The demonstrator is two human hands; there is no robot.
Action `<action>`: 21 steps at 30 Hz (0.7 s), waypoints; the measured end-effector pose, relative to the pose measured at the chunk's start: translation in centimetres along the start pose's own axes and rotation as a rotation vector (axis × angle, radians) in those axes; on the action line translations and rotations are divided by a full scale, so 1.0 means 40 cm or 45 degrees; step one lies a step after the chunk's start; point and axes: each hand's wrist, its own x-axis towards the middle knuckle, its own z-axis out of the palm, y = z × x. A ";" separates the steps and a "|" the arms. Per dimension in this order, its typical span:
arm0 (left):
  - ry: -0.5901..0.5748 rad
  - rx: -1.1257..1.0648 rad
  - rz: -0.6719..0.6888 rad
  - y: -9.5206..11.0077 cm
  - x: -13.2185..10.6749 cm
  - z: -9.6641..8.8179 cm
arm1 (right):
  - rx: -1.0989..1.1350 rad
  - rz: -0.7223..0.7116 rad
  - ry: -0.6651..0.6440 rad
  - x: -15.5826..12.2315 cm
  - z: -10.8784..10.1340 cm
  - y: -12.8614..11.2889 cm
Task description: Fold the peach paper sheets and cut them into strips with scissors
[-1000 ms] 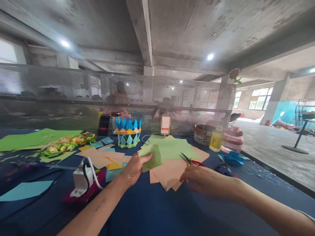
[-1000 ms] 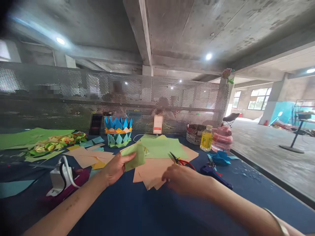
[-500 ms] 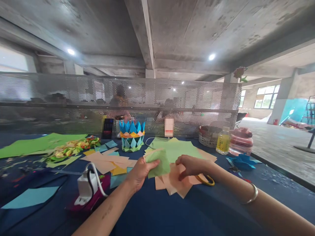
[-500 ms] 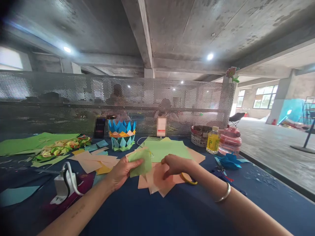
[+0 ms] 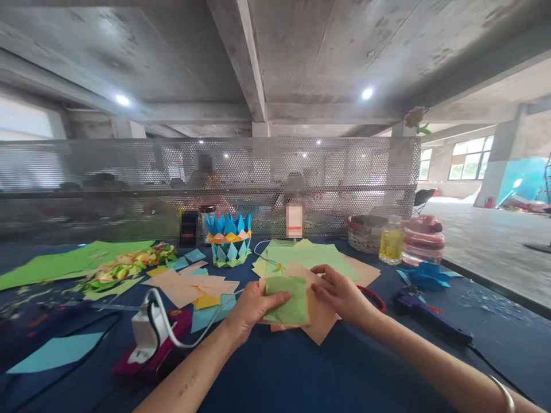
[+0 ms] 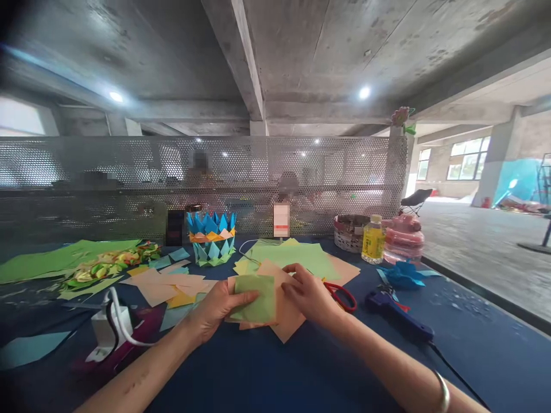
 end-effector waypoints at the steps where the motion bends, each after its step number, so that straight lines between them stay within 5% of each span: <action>1: -0.008 0.019 -0.004 -0.001 -0.001 0.000 | -0.007 0.000 0.014 -0.003 0.004 -0.001; 8: 0.092 0.219 0.066 -0.013 0.000 0.004 | -0.136 -0.069 -0.089 -0.021 -0.001 -0.025; 16: -0.265 0.296 0.076 -0.020 -0.001 0.008 | -0.223 -0.115 -0.086 -0.018 0.011 -0.031; 21: -0.025 0.376 0.102 0.004 0.002 -0.004 | -0.198 -0.030 0.089 -0.003 0.003 -0.020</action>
